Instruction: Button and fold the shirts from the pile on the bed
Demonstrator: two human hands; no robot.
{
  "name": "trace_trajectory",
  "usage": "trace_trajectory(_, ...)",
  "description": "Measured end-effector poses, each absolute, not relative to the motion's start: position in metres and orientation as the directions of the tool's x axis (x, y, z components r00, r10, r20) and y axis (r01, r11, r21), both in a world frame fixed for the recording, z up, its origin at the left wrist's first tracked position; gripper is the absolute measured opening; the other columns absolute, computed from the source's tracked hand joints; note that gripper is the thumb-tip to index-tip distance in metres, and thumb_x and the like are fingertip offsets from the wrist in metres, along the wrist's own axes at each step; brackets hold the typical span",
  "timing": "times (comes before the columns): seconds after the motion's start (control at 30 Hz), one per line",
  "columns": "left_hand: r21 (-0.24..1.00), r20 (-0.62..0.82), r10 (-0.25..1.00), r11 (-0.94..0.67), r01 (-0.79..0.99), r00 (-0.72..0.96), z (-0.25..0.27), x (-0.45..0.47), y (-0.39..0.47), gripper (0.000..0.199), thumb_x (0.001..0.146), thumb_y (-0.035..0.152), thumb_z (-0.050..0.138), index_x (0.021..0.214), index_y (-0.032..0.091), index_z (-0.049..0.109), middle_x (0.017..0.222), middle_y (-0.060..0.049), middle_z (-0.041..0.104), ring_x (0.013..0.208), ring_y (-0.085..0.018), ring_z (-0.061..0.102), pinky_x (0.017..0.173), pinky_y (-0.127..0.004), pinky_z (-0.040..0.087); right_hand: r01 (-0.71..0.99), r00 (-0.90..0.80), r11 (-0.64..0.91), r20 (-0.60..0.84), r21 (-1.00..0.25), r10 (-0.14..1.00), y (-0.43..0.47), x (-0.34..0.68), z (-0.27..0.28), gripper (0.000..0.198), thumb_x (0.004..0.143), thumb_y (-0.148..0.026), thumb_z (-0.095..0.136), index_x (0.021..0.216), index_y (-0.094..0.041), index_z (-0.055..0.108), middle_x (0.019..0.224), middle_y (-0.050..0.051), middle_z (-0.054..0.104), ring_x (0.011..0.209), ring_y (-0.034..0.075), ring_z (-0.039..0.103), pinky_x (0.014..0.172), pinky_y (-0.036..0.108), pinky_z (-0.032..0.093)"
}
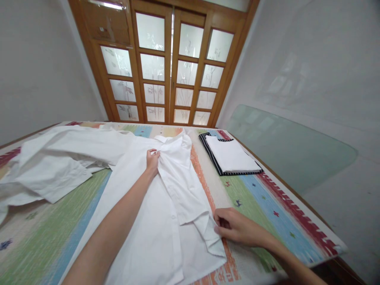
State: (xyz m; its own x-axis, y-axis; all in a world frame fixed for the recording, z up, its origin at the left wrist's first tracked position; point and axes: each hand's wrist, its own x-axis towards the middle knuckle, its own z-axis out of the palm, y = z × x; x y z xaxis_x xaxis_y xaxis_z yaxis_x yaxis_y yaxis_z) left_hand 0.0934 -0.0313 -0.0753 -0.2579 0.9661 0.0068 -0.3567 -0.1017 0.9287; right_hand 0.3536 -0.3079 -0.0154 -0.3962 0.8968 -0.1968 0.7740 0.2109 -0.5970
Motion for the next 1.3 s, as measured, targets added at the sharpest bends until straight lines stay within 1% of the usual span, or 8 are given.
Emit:
trace_trajectory(0.17, 0.952, 0.06, 0.954, -0.143, -0.271, -0.294, -0.072, 0.094, -0.036, 0.028, 0.064, 0.014, 0.06, 0.085, 0.024, 0.044, 0.06, 0.009, 0.053, 0.054, -0.011, 0.054, 0.053, -0.019, 0.04, 0.68, -0.231, 0.079, -0.111, -0.729, 0.967, -0.312, 0.387, -0.003, 0.026, 0.089, -0.04, 0.052, 0.073, -0.019, 0.053, 0.068, 0.0, 0.056, 0.063, 0.014, 0.052, 0.059, 0.025, 0.041)
trace_trajectory(0.37, 0.992, 0.108, 0.994, -0.106, -0.075, 0.028, -0.067, 0.098, -0.05, 0.028, 0.064, 0.02, 0.064, 0.085, 0.024, 0.046, 0.05, 0.01, 0.053, 0.036, -0.012, 0.048, 0.038, -0.019, 0.032, 0.404, 0.161, -0.1, -0.037, -0.909, 0.986, -0.319, 0.434, 0.0, 0.04, 0.081, -0.06, 0.061, 0.074, -0.021, 0.053, 0.065, -0.001, 0.056, 0.059, 0.017, 0.06, 0.056, 0.031, 0.052)
trace_trajectory(0.47, 0.995, 0.095, 0.991, -0.092, -0.034, 0.094, -0.067, 0.099, -0.053, 0.029, 0.066, 0.022, 0.064, 0.086, 0.024, 0.044, 0.047, 0.012, 0.052, 0.03, -0.012, 0.047, 0.035, -0.019, 0.031, 0.288, 0.167, -0.119, -0.073, -0.95, 0.983, -0.33, 0.432, -0.016, 0.044, 0.079, -0.061, 0.063, 0.096, -0.022, 0.054, 0.081, 0.002, 0.063, 0.064, 0.02, 0.064, 0.059, 0.036, 0.056)
trace_trajectory(0.6, 0.992, 0.123, 0.987, -0.121, -0.031, 0.104, -0.068, 0.099, -0.053, 0.032, 0.068, 0.027, 0.068, 0.088, 0.024, 0.043, 0.049, 0.012, 0.054, 0.029, -0.01, 0.047, 0.033, -0.017, 0.03, 0.418, 0.076, -0.078, -0.05, -0.905, 0.996, -0.344, 0.419, -0.044, 0.073, 0.069, -0.054, 0.077, 0.126, -0.022, 0.043, 0.101, 0.007, 0.064, 0.078, 0.022, 0.065, 0.067, 0.036, 0.057)
trace_trajectory(0.77, 0.987, 0.157, 0.983, -0.154, -0.035, 0.092, -0.069, 0.099, -0.053, 0.035, 0.07, 0.032, 0.069, 0.093, 0.023, 0.045, 0.052, 0.01, 0.057, 0.03, -0.009, 0.045, 0.034, -0.017, 0.031, 0.386, 0.238, -0.057, 0.039, -0.921, 0.97, -0.353, 0.413, -0.06, 0.052, 0.083, -0.056, 0.063, 0.117, -0.021, 0.046, 0.093, 0.006, 0.064, 0.068, 0.018, 0.061, 0.059, 0.03, 0.053)
trace_trajectory(0.93, 0.986, 0.164, 0.982, -0.162, -0.031, 0.094, -0.068, 0.099, -0.054, 0.037, 0.068, 0.032, 0.07, 0.095, 0.021, 0.048, 0.051, 0.008, 0.059, 0.032, -0.01, 0.044, 0.034, -0.018, 0.031, 0.38, 0.246, -0.058, 0.04, -0.923, 0.968, -0.354, 0.405, -0.058, 0.061, 0.077, -0.052, 0.072, 0.121, -0.022, 0.044, 0.101, 0.008, 0.066, 0.084, 0.022, 0.065, 0.071, 0.034, 0.055)
trace_trajectory(1.13, 0.985, 0.169, 0.982, -0.165, -0.05, 0.08, -0.069, 0.099, -0.053, 0.036, 0.065, 0.03, 0.068, 0.095, 0.021, 0.051, 0.049, 0.009, 0.057, 0.032, -0.009, 0.043, 0.035, -0.018, 0.03, 0.319, 0.423, -0.073, 0.073, -0.945, 0.903, -0.344, 0.396, -0.061, 0.052, 0.076, -0.053, 0.068, 0.111, -0.022, 0.045, 0.089, 0.006, 0.067, 0.064, 0.019, 0.062, 0.051, 0.029, 0.05)
trace_trajectory(1.3, 0.983, 0.182, 0.982, -0.181, -0.039, 0.042, -0.069, 0.098, -0.053, 0.032, 0.062, 0.026, 0.065, 0.092, 0.021, 0.054, 0.046, 0.01, 0.054, 0.034, -0.009, 0.042, 0.037, -0.019, 0.03, 0.573, 0.403, -0.049, 0.229, -0.818, 0.886, -0.351, 0.402, -0.064, 0.027, 0.08, -0.044, 0.062, 0.093, -0.022, 0.055, 0.079, 0.004, 0.065, 0.066, 0.021, 0.061, 0.059, 0.031, 0.05)
